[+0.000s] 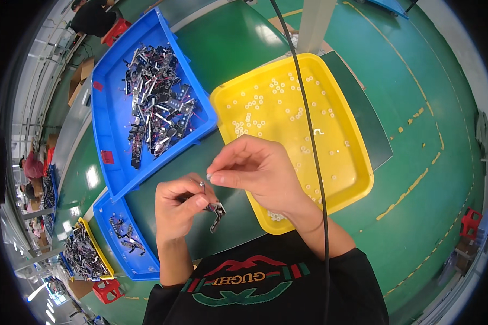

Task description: The person assembles small electronic components by hand at a factory workstation. They repeatedly pick up a small circuit board from a blue tray and attach a white plastic piece from a yellow tray, then place the assembled unit into a separate blue tray.

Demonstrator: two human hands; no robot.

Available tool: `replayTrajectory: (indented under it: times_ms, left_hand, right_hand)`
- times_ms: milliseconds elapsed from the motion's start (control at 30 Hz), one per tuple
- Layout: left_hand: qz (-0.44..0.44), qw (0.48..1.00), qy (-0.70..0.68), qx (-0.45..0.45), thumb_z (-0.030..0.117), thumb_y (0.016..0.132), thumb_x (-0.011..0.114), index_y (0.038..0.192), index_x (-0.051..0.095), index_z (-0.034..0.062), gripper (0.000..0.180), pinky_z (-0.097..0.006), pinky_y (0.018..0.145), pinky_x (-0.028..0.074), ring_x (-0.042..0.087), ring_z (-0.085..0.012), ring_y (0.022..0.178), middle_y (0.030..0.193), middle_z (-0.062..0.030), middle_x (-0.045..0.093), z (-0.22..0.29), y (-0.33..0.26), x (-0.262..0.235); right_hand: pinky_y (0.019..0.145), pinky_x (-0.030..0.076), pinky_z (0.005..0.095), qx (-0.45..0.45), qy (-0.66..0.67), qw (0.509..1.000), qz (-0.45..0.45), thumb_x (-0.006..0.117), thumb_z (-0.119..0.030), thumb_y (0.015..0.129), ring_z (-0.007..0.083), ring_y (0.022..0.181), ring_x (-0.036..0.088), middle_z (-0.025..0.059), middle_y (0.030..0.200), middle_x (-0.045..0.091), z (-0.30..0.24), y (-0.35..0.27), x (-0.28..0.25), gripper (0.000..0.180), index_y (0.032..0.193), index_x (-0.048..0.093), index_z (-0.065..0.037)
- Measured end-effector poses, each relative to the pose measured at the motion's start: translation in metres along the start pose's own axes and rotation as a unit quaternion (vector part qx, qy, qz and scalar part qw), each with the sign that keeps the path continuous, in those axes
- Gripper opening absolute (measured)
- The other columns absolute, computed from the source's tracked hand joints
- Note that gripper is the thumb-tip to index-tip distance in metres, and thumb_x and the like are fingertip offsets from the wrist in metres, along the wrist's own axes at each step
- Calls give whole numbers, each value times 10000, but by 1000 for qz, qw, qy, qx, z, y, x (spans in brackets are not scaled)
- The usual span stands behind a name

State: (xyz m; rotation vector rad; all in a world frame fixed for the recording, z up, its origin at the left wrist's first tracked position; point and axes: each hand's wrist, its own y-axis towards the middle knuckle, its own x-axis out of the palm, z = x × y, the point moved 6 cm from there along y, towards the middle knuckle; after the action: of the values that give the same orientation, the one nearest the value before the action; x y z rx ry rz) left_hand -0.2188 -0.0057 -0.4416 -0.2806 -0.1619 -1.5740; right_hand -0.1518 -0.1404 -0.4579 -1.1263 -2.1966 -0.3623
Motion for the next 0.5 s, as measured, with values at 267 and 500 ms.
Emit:
replayTrajectory:
  times_ms: [267,500]
  left_hand:
    - [-34,999,42,-2,42,833,690,815,693,-22,67,-226,566,424,568,-96,646,755,-77,649,1,-2,3]
    - [-37,999,30,-11,56,848,678,790,684,-19,95,-231,554,428,578,-97,633,743,-75,652,3,-4,5]
  right_hand:
    - [790,536,285,21,58,998,-28,668,99,787,175,870,649,127,919,662,6,-7,11,177,938,604,32]
    - [720,538,294,2,89,996,27,652,149,749,217,814,653,183,884,641,5,-12,14,209,866,561,1]
